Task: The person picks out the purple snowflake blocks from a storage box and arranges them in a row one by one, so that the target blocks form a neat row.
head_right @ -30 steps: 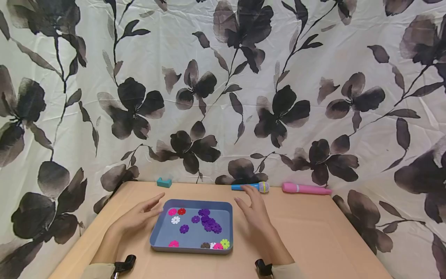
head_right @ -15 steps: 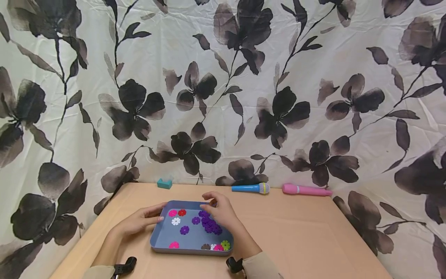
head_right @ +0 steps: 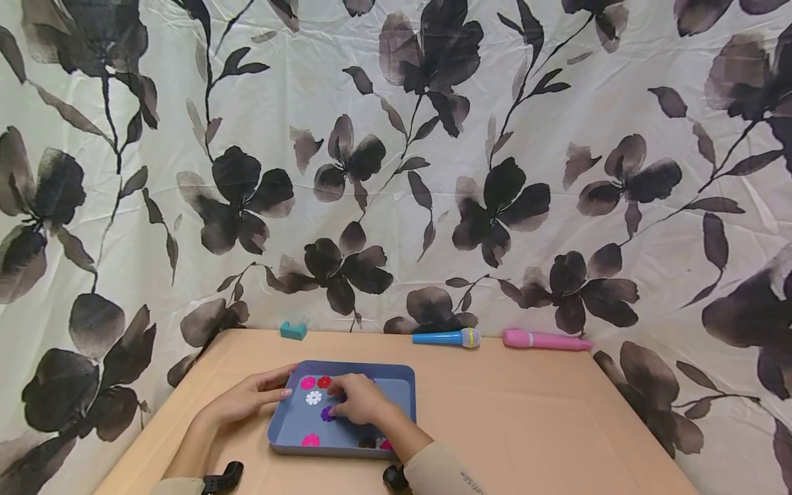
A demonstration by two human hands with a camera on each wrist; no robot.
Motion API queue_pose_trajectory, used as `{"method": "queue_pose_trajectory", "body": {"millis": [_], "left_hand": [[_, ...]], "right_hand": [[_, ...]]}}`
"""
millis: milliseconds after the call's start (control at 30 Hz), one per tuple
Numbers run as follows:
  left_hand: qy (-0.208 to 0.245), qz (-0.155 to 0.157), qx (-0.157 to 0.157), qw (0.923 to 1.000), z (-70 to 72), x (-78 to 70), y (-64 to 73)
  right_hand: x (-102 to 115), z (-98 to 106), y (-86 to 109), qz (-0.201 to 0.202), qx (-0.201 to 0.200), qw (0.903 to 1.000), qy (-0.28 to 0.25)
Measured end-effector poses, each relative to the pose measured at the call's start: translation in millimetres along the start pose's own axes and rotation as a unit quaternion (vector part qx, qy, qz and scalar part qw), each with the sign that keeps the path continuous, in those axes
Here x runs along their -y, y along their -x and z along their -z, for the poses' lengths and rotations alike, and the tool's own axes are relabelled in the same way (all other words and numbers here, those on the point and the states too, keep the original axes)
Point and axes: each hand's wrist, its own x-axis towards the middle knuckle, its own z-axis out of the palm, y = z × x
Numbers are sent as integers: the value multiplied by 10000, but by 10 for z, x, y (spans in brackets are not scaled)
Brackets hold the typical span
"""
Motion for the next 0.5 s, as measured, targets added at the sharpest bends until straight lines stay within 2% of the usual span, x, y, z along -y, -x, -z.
{"method": "queue_pose_trajectory", "body": {"millis": [133, 233, 500], "left_hand": [[53, -4, 8, 10000, -11, 15, -1], [87, -40, 16, 10000, -18, 30, 2], [158, -55, -8, 9999, -10, 30, 23]], "right_hand": [[40, -55, -20, 82, 4, 9986, 516], [81, -68, -23, 92, 30, 9976, 685], [121, -64, -31, 324, 8, 9986, 425]]}}
